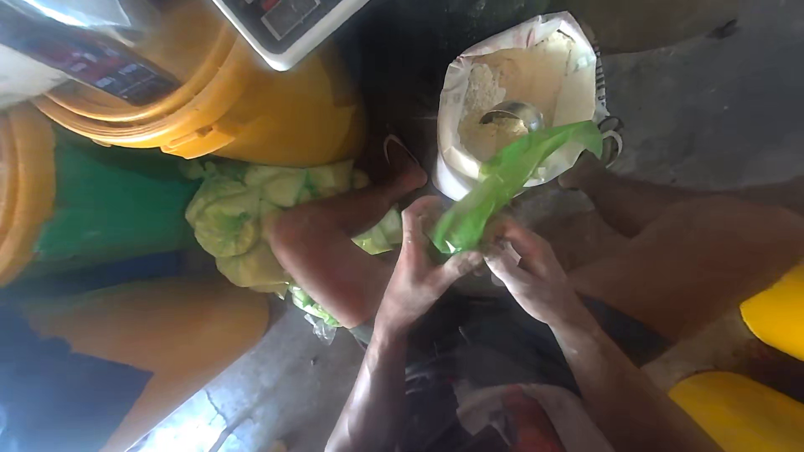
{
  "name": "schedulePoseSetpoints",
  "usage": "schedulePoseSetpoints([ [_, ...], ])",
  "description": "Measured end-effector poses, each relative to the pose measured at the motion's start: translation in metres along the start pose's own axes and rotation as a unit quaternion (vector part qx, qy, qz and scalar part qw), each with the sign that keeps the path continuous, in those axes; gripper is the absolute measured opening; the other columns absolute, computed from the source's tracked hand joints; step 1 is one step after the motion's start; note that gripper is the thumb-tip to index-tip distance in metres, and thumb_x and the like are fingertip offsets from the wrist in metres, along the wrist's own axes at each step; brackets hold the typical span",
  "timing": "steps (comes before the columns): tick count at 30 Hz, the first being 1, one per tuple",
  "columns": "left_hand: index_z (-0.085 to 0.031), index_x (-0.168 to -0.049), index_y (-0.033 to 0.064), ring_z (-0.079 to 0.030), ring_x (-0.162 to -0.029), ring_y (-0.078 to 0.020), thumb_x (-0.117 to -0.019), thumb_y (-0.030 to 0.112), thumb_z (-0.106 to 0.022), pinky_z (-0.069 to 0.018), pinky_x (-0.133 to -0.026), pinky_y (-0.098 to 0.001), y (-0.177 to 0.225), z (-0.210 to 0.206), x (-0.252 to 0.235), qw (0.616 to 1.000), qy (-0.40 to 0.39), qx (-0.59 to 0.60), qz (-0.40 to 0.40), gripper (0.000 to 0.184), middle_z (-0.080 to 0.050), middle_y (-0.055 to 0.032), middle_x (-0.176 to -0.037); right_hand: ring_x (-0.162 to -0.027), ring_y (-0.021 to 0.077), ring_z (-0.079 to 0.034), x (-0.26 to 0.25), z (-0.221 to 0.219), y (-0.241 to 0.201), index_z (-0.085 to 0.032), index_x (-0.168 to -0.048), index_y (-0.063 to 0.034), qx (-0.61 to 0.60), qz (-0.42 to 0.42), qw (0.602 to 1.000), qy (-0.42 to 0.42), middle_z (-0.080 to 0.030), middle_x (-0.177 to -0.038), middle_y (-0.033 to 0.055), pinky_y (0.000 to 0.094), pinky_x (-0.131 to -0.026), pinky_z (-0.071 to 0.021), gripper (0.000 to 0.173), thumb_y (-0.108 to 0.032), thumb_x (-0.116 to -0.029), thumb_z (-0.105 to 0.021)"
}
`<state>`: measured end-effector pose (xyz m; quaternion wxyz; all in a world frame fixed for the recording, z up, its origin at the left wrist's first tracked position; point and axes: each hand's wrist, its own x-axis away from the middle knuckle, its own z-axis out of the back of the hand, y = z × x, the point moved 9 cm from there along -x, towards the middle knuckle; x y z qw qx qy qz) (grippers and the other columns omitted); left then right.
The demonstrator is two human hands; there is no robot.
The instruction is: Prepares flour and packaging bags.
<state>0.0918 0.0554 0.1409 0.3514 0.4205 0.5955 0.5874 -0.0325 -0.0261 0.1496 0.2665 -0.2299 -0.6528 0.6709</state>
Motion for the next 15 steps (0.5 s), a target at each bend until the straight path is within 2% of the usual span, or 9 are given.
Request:
schedulePoseSetpoints([
  [1, -0.041, -0.141, 0.0021, -0.069, -0.096, -0.0130, -0.0906, 0.018, -0.076, -0.0617, -0.083, -0.0306, 0.004, -0.001, -0.004, 1.000, -0.007, -0.027, -0.006, 0.063, -0.066, -0.0072, -0.112, -0.074, -0.0009, -0.062, 0.001, 0.004, 0.002, -0.060, -0.097, -0.0131, -0.015, -0.009, 1.000, 0.017, -0.063, -0.088, -0.0068, 0.0184, -0.065, -0.0576, 0.011, -0.020, -0.1021, -0.053],
  [2, -0.045, -0.137, 0.0011, -0.069, -0.093, -0.0130, -0.0903, 0.009, -0.074, -0.0616, -0.081, -0.0301, 0.007, -0.001, -0.006, 0.999, -0.020, -0.048, -0.011, 0.056, -0.067, -0.0074, -0.108, -0.073, 0.0024, -0.065, 0.002, 0.009, 0.005, -0.061, -0.098, -0.0148, -0.041, -0.017, 0.998, 0.033, -0.064, -0.089, -0.0064, 0.0224, -0.065, -0.0603, 0.013, -0.023, -0.1031, -0.053],
  [4, -0.050, -0.132, 0.0009, -0.067, -0.085, -0.0104, -0.0901, 0.001, -0.069, -0.0604, -0.076, -0.0275, 0.010, 0.001, -0.008, 0.995, -0.032, -0.088, -0.030, 0.046, -0.067, -0.0048, -0.098, -0.073, 0.0075, -0.068, 0.003, 0.020, 0.011, -0.062, -0.099, -0.0169, -0.095, -0.028, 0.994, 0.054, -0.067, -0.091, -0.0047, 0.0278, -0.063, -0.0621, 0.013, -0.024, -0.1042, -0.052],
  [6, -0.052, -0.133, 0.0036, -0.067, -0.081, -0.0085, -0.0896, 0.001, -0.068, -0.0596, -0.072, -0.0264, 0.009, 0.000, -0.011, 0.988, -0.040, -0.146, -0.042, 0.046, -0.067, -0.0026, -0.094, -0.073, 0.0096, -0.068, 0.004, 0.026, 0.015, -0.062, -0.099, -0.0172, -0.128, -0.040, 0.989, 0.060, -0.067, -0.092, -0.0031, 0.0290, -0.063, -0.0626, 0.013, -0.023, -0.1039, -0.051],
  [7, -0.051, -0.137, 0.0059, -0.068, -0.083, -0.0086, -0.0891, 0.003, -0.070, -0.0606, -0.074, -0.0277, 0.008, -0.003, -0.013, 0.983, -0.052, -0.174, -0.040, 0.052, -0.068, -0.0026, -0.097, -0.072, 0.0097, -0.068, 0.004, 0.027, 0.017, -0.062, -0.098, -0.0177, -0.137, -0.046, 0.988, 0.061, -0.067, -0.093, -0.0030, 0.0290, -0.063, -0.0626, 0.013, -0.024, -0.1039, -0.052],
  [9, -0.042, -0.148, 0.0098, -0.070, -0.095, -0.0122, -0.0879, 0.010, -0.076, -0.0622, -0.084, -0.0338, 0.003, -0.011, -0.017, 0.974, -0.093, -0.205, -0.028, 0.069, -0.069, -0.0061, -0.110, -0.073, 0.0098, -0.068, 0.004, 0.028, 0.018, -0.062, -0.100, -0.0173, -0.150, -0.051, 0.985, 0.063, -0.067, -0.093, -0.0022, 0.0286, -0.063, -0.0625, 0.012, -0.024, -0.1036, -0.053],
  [10, -0.040, -0.150, 0.0110, -0.070, -0.097, -0.0132, -0.0877, 0.013, -0.078, -0.0617, -0.085, -0.0359, 0.002, -0.015, -0.018, 0.970, -0.105, -0.219, -0.023, 0.073, -0.069, -0.0067, -0.112, -0.073, 0.0099, -0.068, 0.004, 0.028, 0.020, -0.063, -0.100, -0.0170, -0.151, -0.052, 0.985, 0.065, -0.067, -0.093, -0.0018, 0.0283, -0.063, -0.0622, 0.012, -0.023, -0.1031, -0.053],
  [12, -0.048, -0.145, 0.0118, -0.070, -0.090, -0.0120, -0.0885, 0.011, -0.076, -0.0618, -0.080, -0.0345, 0.001, -0.017, -0.022, 0.966, -0.094, -0.238, -0.027, 0.063, -0.071, -0.0042, -0.103, -0.074, 0.0109, -0.068, 0.005, 0.030, 0.023, -0.063, -0.102, -0.0161, -0.147, -0.050, 0.985, 0.074, -0.067, -0.094, -0.0007, 0.0289, -0.063, -0.0621, 0.012, -0.023, -0.1031, -0.054],
  [15, -0.065, -0.124, 0.0075, -0.064, -0.070, -0.0090, -0.0922, 0.006, -0.067, -0.0574, -0.063, -0.0277, 0.008, -0.010, -0.027, 0.970, -0.011, -0.230, -0.077, 0.032, -0.068, -0.0024, -0.086, -0.073, 0.0104, -0.068, 0.010, 0.041, 0.029, -0.064, -0.099, -0.0155, -0.113, -0.063, 0.987, 0.098, -0.067, -0.090, -0.0014, 0.0287, -0.063, -0.0621, 0.011, -0.020, -0.1021, -0.054],
])
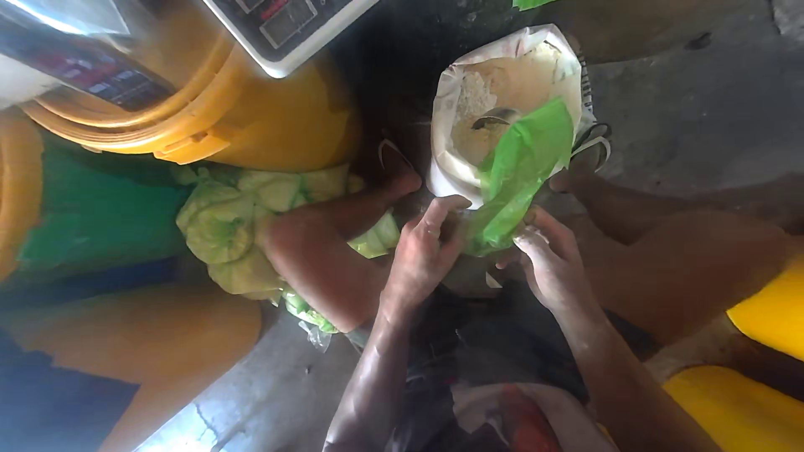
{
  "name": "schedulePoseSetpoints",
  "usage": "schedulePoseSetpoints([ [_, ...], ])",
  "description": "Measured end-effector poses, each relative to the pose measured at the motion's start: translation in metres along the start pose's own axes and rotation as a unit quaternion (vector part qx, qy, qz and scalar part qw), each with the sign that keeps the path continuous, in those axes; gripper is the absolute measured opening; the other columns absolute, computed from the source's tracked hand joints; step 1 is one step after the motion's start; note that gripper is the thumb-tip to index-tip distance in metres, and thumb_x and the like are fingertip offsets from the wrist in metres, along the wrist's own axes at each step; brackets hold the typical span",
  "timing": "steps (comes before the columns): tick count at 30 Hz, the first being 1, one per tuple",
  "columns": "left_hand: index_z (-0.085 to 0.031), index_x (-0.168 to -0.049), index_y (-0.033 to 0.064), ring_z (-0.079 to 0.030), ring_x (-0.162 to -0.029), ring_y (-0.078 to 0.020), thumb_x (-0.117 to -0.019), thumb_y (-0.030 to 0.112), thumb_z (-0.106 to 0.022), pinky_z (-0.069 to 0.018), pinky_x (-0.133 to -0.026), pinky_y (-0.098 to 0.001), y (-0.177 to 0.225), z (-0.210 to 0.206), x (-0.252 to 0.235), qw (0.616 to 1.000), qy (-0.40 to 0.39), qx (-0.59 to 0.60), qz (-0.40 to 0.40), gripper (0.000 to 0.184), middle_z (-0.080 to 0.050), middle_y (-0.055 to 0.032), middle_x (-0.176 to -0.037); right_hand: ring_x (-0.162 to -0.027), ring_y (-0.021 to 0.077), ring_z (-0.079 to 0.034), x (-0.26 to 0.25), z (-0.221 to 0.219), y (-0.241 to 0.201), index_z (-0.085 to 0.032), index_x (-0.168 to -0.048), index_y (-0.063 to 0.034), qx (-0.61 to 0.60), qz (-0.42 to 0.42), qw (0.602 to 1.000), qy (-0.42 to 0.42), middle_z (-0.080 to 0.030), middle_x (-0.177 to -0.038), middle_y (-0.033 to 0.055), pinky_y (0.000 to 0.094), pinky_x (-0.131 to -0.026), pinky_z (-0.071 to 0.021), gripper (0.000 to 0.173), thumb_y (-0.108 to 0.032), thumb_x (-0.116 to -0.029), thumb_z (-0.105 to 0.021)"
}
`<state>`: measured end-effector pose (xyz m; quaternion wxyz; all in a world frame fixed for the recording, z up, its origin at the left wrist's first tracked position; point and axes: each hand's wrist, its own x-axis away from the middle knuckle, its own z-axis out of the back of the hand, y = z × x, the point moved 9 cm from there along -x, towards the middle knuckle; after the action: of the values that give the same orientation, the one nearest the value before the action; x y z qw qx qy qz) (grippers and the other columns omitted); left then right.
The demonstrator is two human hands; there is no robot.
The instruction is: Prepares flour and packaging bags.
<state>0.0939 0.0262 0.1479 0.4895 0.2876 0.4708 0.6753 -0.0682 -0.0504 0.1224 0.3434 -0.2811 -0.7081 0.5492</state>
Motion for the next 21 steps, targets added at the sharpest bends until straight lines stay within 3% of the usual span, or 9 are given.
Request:
schedulePoseSetpoints([
  [3, -0.069, -0.111, 0.0035, -0.064, -0.069, -0.0068, -0.0974, 0.006, -0.059, -0.0564, -0.062, -0.0246, 0.008, 0.000, -0.003, 0.999, 0.023, 0.012, -0.031, 0.017, -0.069, -0.0031, -0.086, -0.078, 0.0001, -0.065, 0.004, 0.005, -0.008, -0.064, -0.101, -0.0162, 0.131, 0.025, 0.991, -0.001, -0.066, -0.090, -0.0089, 0.0191, -0.069, -0.0584, 0.011, -0.024, -0.1006, -0.057],
  [6, -0.069, -0.104, 0.0034, -0.065, -0.071, -0.0083, -0.0965, 0.009, -0.063, -0.0573, -0.065, -0.0270, 0.010, -0.012, -0.004, 0.999, 0.018, 0.001, -0.036, 0.011, -0.068, -0.0031, -0.083, -0.109, 0.0017, -0.065, 0.009, 0.003, -0.019, -0.060, -0.129, -0.0124, 0.185, 0.047, 0.981, -0.024, -0.068, -0.115, -0.0068, 0.0229, -0.092, -0.0579, 0.059, -0.060, -0.0935, -0.063],
  [8, -0.068, -0.098, 0.0043, -0.061, -0.065, -0.0078, -0.0940, 0.009, -0.067, -0.0551, -0.060, -0.0261, 0.013, -0.018, -0.004, 0.999, 0.030, 0.002, -0.032, 0.007, -0.065, -0.0018, -0.076, -0.107, 0.0037, -0.066, 0.008, 0.002, -0.026, -0.055, -0.131, -0.0109, 0.223, 0.051, 0.973, -0.018, -0.068, -0.115, -0.0037, 0.0260, -0.089, -0.0597, 0.073, -0.069, -0.0877, -0.065],
  [9, -0.067, -0.095, 0.0046, -0.060, -0.062, -0.0077, -0.0934, 0.008, -0.067, -0.0536, -0.057, -0.0257, 0.016, -0.021, -0.003, 0.999, 0.038, 0.004, -0.031, 0.004, -0.064, -0.0014, -0.073, -0.102, 0.0021, -0.066, 0.007, 0.000, -0.029, -0.056, -0.129, -0.0109, 0.248, 0.058, 0.967, -0.013, -0.068, -0.112, -0.0041, 0.0245, -0.085, -0.0601, 0.066, -0.064, -0.0900, -0.065],
  [12, -0.064, -0.083, 0.0074, -0.054, -0.056, -0.0065, -0.0900, 0.008, -0.066, -0.0477, -0.051, -0.0236, 0.015, -0.021, -0.005, 0.997, 0.069, -0.018, -0.021, 0.008, -0.058, 0.0010, -0.066, -0.085, -0.0016, -0.066, -0.002, 0.008, -0.037, -0.068, -0.113, -0.0095, 0.314, 0.096, 0.943, 0.050, -0.070, -0.097, -0.0040, 0.0189, -0.072, -0.0579, 0.026, -0.030, -0.0975, -0.064],
  [16, -0.062, -0.080, 0.0083, -0.056, -0.060, -0.0084, -0.0916, 0.009, -0.067, -0.0493, -0.053, -0.0256, -0.005, 0.008, -0.003, 0.987, 0.126, -0.093, 0.030, 0.013, -0.060, -0.0003, -0.072, -0.075, 0.0012, -0.061, -0.011, 0.046, -0.040, -0.066, -0.109, -0.0046, 0.360, 0.095, 0.917, 0.141, -0.066, -0.093, 0.0016, 0.0203, -0.066, -0.0533, 0.019, -0.018, -0.0978, -0.060],
  [17, -0.062, -0.083, 0.0079, -0.056, -0.060, -0.0096, -0.0917, 0.009, -0.069, -0.0496, -0.053, -0.0272, -0.012, 0.016, -0.003, 0.981, 0.140, -0.119, 0.054, 0.011, -0.059, -0.0009, -0.073, -0.074, 0.0024, -0.063, -0.011, 0.054, -0.037, -0.065, -0.109, -0.0055, 0.322, 0.087, 0.929, 0.158, -0.065, -0.093, 0.0005, 0.0214, -0.065, -0.0557, 0.017, -0.017, -0.0991, -0.059],
  [19, -0.061, -0.098, 0.0078, -0.058, -0.060, -0.0133, -0.0935, 0.011, -0.071, -0.0508, -0.053, -0.0325, -0.031, 0.025, -0.001, 0.973, 0.148, -0.136, 0.117, 0.011, -0.061, -0.0029, -0.075, -0.081, 0.0139, -0.073, -0.014, 0.056, -0.027, -0.063, -0.109, -0.0085, 0.143, 0.078, 0.973, 0.161, -0.069, -0.101, 0.0027, 0.0354, -0.070, -0.0666, 0.013, -0.010, -0.1003, -0.055],
  [21, -0.058, -0.118, 0.0095, -0.061, -0.060, -0.0150, -0.0972, 0.010, -0.066, -0.0545, -0.054, -0.0342, -0.053, 0.025, 0.000, 0.974, 0.138, -0.075, 0.163, 0.023, -0.064, -0.0046, -0.081, -0.090, 0.0194, -0.072, -0.015, 0.042, -0.016, -0.067, -0.103, -0.0155, -0.085, 0.060, 0.986, 0.130, -0.070, -0.102, 0.0027, 0.0447, -0.081, -0.0644, 0.015, -0.010, -0.1004, -0.054],
])
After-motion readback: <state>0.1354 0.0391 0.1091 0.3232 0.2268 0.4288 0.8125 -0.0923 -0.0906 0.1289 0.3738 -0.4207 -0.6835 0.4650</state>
